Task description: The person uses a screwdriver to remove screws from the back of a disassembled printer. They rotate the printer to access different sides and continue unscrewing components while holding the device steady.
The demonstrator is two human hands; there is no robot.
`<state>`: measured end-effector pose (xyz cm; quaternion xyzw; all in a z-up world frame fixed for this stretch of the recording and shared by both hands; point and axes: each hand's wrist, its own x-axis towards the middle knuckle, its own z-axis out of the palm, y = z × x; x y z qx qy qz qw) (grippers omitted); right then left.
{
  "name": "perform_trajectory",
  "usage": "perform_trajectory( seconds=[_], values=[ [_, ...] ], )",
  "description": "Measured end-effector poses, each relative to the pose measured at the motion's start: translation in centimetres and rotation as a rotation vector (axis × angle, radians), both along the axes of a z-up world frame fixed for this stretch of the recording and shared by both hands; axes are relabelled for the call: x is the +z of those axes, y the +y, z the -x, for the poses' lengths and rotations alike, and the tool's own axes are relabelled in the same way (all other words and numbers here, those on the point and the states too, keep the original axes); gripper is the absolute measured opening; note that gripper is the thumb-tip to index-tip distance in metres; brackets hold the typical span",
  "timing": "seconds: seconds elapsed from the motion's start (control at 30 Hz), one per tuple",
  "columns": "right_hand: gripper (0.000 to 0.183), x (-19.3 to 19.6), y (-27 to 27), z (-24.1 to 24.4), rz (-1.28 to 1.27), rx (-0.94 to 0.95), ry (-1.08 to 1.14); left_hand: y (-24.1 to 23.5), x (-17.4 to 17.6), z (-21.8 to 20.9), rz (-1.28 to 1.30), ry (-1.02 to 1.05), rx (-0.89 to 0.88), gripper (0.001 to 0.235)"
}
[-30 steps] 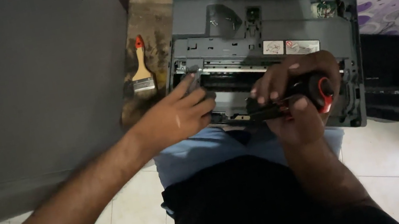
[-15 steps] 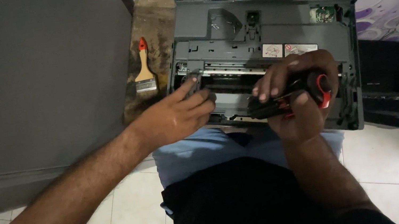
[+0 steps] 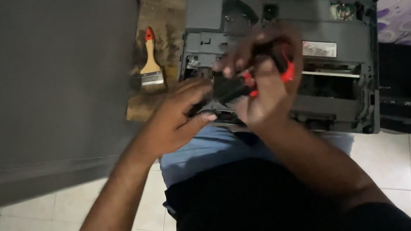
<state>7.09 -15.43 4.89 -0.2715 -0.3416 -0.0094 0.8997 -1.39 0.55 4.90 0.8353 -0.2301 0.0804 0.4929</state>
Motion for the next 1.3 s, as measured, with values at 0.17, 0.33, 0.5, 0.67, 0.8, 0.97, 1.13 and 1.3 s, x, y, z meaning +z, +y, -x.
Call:
perform_trajectory(
  seconds=[0.17, 0.33, 0.5, 0.67, 0.8, 0.97, 1.13, 1.3],
  values=[
    [0.029, 0.8, 1.9, 1.1, 0.107, -0.056, 0.059, -0.1, -1.3, -0.5, 0.075, -0.05, 0.02, 0.025],
    [0.026, 0.4, 1.9, 1.0, 0.219, -0.005, 0.063, 0.3, -3.2, -0.9, 0.071, -0.1, 0.045, 0.022],
    [0.028, 1.3, 1.9, 0.7, 0.408, -0.038, -0.107, 0.6, -4.1, -0.8, -0.06, -0.086, 0.094, 0.017],
    [0.032, 0.2, 2.4, 0.1, 0.352, -0.056, -0.135, 0.7, -2.8, -0.4, -0.1, -0.059, 0.116, 0.028],
    [0.031, -0.9, 2.4, -0.4, 0.327, -0.062, -0.187, 0.7, -3.3, -0.4, -0.051, -0.034, 0.123, 0.024],
    [0.029, -1.0, 2.3, -0.6, 0.327, -0.057, -0.202, 0.3, -2.5, -0.2, -0.017, 0.02, 0.132, 0.024],
    [0.031, -0.7, 2.1, -0.3, 0.336, -0.057, -0.199, 0.1, -2.9, -0.1, -0.039, 0.025, 0.141, 0.024],
    [0.027, -0.7, 1.9, -0.5, 0.364, -0.06, -0.251, 0.0, -2.9, -0.2, -0.003, 0.003, 0.13, 0.023]
  ],
)
